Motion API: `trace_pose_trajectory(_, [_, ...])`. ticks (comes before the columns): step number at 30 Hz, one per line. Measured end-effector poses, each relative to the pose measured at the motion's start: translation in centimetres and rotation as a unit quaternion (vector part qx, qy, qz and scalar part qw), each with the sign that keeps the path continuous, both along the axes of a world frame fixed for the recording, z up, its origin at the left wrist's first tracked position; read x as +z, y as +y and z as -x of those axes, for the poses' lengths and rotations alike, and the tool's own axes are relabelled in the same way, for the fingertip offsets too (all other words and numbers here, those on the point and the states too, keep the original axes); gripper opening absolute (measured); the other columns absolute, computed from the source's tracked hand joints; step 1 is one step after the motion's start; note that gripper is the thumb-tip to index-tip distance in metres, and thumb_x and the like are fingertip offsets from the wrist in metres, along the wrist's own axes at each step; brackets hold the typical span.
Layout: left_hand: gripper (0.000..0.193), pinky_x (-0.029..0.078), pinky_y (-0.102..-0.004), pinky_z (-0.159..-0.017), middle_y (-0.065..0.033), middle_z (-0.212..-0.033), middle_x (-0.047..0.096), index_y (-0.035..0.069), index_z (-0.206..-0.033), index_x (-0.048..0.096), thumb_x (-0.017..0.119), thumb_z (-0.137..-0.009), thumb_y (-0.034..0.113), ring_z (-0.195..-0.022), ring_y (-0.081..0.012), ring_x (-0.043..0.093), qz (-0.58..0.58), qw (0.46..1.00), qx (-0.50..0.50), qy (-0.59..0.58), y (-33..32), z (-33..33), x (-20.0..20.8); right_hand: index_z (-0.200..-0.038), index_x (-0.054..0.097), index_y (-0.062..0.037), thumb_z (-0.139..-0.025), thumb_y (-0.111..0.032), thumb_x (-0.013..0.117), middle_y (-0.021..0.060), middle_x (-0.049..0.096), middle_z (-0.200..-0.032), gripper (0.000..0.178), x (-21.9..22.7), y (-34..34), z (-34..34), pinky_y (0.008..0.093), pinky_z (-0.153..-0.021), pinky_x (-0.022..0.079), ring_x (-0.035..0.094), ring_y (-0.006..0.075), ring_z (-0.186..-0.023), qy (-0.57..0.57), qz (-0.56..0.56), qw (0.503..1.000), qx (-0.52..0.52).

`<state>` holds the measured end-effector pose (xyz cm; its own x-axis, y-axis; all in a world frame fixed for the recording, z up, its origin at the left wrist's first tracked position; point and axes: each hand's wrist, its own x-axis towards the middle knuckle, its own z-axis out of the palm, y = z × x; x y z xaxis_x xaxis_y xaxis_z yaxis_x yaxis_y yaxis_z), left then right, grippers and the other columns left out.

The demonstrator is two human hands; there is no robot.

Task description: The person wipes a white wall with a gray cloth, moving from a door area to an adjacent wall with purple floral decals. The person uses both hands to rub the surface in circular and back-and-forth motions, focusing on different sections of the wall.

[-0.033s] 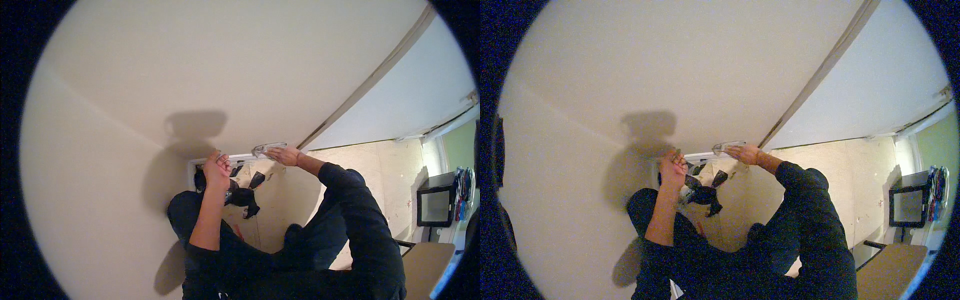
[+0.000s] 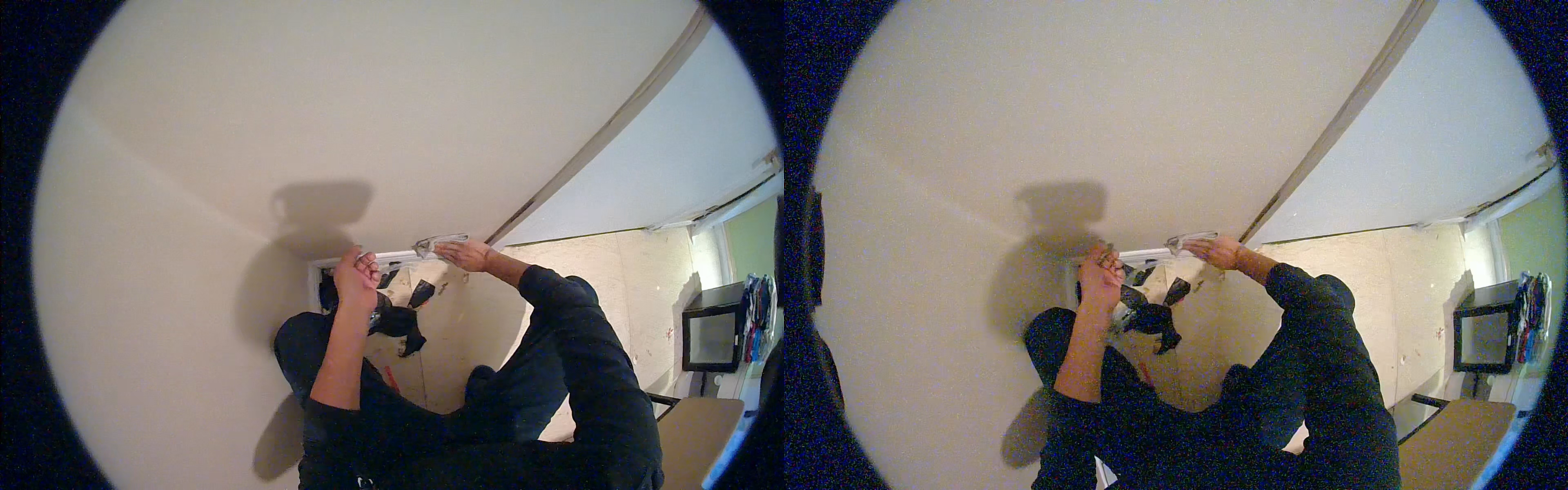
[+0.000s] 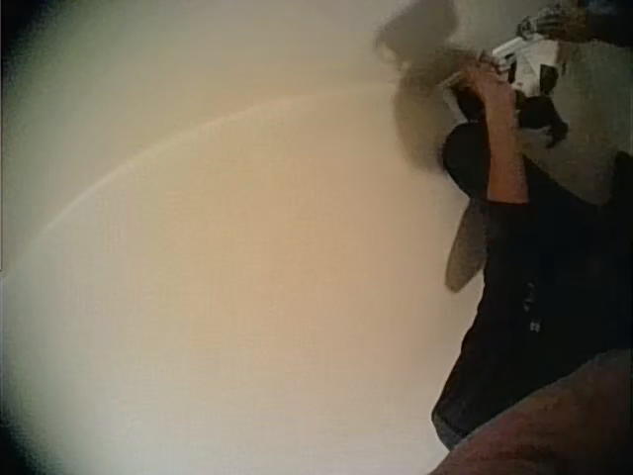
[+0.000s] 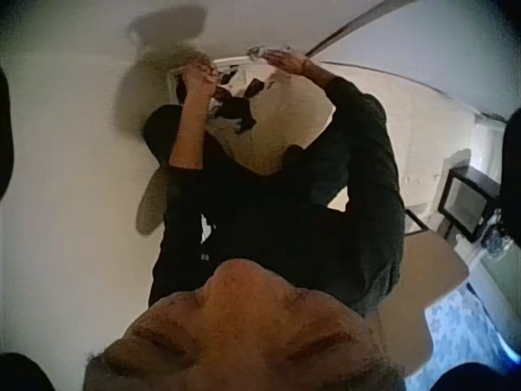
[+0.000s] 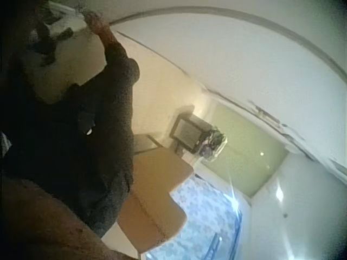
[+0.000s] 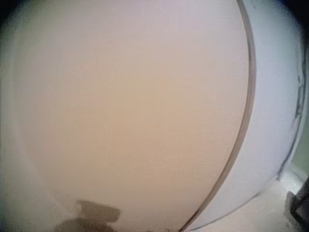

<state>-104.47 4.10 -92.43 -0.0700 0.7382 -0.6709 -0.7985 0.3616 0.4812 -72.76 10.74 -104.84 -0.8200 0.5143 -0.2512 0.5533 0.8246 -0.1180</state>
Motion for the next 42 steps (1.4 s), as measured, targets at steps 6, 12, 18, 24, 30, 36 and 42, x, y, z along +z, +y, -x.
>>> trace_pose_trajectory(6, [0.015,0.041,-0.0276,-0.055,-0.0041,-0.076,0.062,0.012,-0.098,0.058,0.064,-0.093,0.026,-0.063,-0.0152,0.053,-0.048,0.996,0.075,0.005,0.0,1.4,1.0,-0.155,0.037,-0.0119,-0.095,-0.02,0.048,0.0024,0.042,-0.156,0.062,9.3,-0.7,4.8,0.0359,-0.107,0.045,0.048,0.0211,-0.136,0.079,-0.247,0.963,0.076])
trace_pose_trajectory(12, [0.015,0.042,-0.0286,-0.054,-0.0041,-0.077,0.061,0.012,-0.102,0.058,0.061,-0.097,0.026,-0.062,-0.0147,0.052,-0.035,0.995,0.086,-0.023,-0.4,1.9,1.1,-0.158,0.034,-0.0148,-0.093,-0.018,0.052,-0.0029,0.042,-0.156,0.068,16.8,-0.9,10.5,0.0337,-0.099,0.049,0.051,0.0183,-0.129,0.172,-0.311,0.934,0.022])
trace_pose_trajectory(18, [0.016,0.042,-0.0295,-0.053,-0.0047,-0.077,0.061,0.012,-0.104,0.057,0.06,-0.098,0.026,-0.063,-0.0148,0.053,-0.001,0.993,0.122,-0.005,-1.0,2.5,1.5,-0.159,0.028,-0.0135,-0.098,-0.02,0.045,-0.0009,0.03,-0.164,0.064,-0.3,0.5,9.6,0.0291,-0.104,0.049,0.037,0.0149,-0.146,-0.049,-0.064,0.995,0.06])
trace_pose_trajectory(24, [0.012,0.04,-0.0285,-0.051,-0.0047,-0.076,0.061,0.012,-0.095,0.056,0.059,-0.098,0.023,-0.061,-0.0143,0.053,-0.043,0.984,0.172,-0.025,-0.8,4.2,0.7,-0.158,0.032,-0.0137,-0.092,-0.016,0.052,-0.0038,0.036,-0.16,0.069,3.7,0.8,12.2,0.0296,-0.101,0.051,0.044,0.0178,-0.139,0.015,-0.297,0.943,0.149])
trace_pose_trajectory(30, [0.016,0.037,-0.0279,-0.048,-0.0027,-0.073,0.06,0.013,-0.088,0.054,0.059,-0.098,0.025,-0.058,-0.013,0.052,-0.017,0.977,0.213,-0.013,-0.2,5.4,0.9,-0.158,0.03,-0.0074,-0.09,-0.018,0.053,0.0056,0.027,-0.165,0.072,19.1,-0.6,17.2,0.0361,-0.11,0.044,0.039,0.0204,-0.145,0.108,-0.31,0.944,0.042])
trace_pose_trajectory(36, [0.021,0.037,-0.0276,-0.046,-0.0009,-0.07,0.059,0.013,-0.087,0.054,0.059,-0.099,0.03,-0.056,-0.0128,0.052,-0.008,0.973,0.231,-0.013,-1.2,5.0,2.1,-0.158,0.032,-0.014,-0.095,-0.014,0.051,0.0006,0.037,-0.16,0.065,3.4,0.7,18.9,0.0325,-0.1,0.053,0.044,0.0182,-0.141,0.043,-0.029,0.998,0.032])
trace_pose_trajectory(42, [0.019,0.038,-0.0265,-0.047,-0.0006,-0.07,0.057,0.014,-0.091,0.054,0.059,-0.099,0.03,-0.057,-0.0119,0.051,-0.002,0.971,0.238,0.014,-1.5,5.5,3.0,-0.158,0.03,-0.0138,-0.097,-0.016,0.045,0.0018,0.034,-0.162,0.063,3.8,1.4,20.7,0.0341,-0.108,0.047,0.043,0.0177,-0.142,0.14,-0.158,0.974,0.085])
